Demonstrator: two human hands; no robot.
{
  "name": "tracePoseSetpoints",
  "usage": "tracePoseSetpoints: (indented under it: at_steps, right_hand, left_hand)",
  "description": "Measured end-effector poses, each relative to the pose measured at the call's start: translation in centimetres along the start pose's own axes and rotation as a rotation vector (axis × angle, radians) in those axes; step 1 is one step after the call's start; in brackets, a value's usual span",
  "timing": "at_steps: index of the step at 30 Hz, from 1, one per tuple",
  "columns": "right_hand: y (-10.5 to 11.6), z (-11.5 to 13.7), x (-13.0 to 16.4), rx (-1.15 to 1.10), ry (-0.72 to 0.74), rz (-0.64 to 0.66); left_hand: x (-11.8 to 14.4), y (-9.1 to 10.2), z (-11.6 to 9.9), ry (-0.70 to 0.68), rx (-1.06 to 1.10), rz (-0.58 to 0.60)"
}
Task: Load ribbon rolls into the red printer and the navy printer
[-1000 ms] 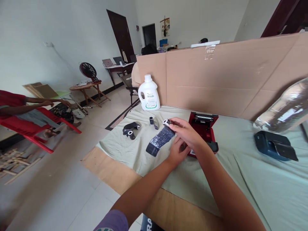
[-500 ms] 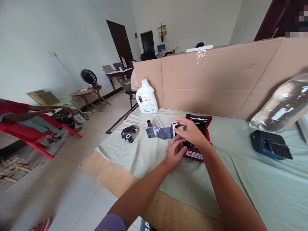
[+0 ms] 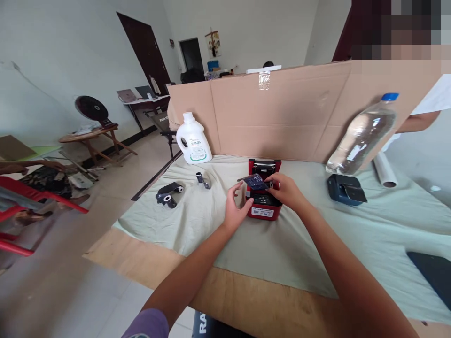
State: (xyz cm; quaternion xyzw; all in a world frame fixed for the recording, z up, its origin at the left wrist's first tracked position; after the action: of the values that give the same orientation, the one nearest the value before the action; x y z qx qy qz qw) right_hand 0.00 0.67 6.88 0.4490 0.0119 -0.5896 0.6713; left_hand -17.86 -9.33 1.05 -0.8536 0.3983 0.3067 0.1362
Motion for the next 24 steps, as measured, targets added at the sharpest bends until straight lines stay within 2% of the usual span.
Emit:
tracePoseSetpoints:
  at_steps: [3, 6, 10, 14, 18, 24]
  right_hand:
    - [-0.1, -1.7, -0.2, 0.009, -0.066, -0.005]
    - [-0.9, -2.2, -1.0, 0.021, -0.097, 0.068]
    - [-1.6, -2.0, -2.1, 0.085, -0.065, 0.183]
    - [-1.2, -1.4, -2.4, 0.231, 0.007, 0.157]
    - [-1.0, -1.0, -1.9, 0.233, -0.032, 0.144]
    - [-2.3, -1.1, -2.0, 0.389, -0.03, 0.215]
  left_hand:
    - [-0.8, -0.5, -0.5, 0.026, 0.008, 0.02]
    - [-1.2, -0.7, -1.6, -0.06, -0.032, 0.048]
    - [-0.9, -0.7, -2.7, -0.18, -0.114, 0.096]
    - [-0.2, -0.7, -3.1, -0.275, -0.185, 0.137]
    - [0.6, -0.6, -3.5, -0.332, -0.235, 0.155]
    - [1.3, -1.2, -3.8, -0.379, -0.271, 0.154]
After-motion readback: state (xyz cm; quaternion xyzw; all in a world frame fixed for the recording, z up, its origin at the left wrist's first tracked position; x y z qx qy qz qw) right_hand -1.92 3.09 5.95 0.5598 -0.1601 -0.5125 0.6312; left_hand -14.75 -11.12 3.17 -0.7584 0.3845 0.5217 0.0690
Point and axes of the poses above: each hand's wrist, its own x-axis away from the middle knuckle, its own y-axis out of the back of the hand, z = x × y, the point moved 6 cm from there along -x, towards the middle knuckle, and after that the axes turned 13 degrees about -z, right-handed, at the moved point
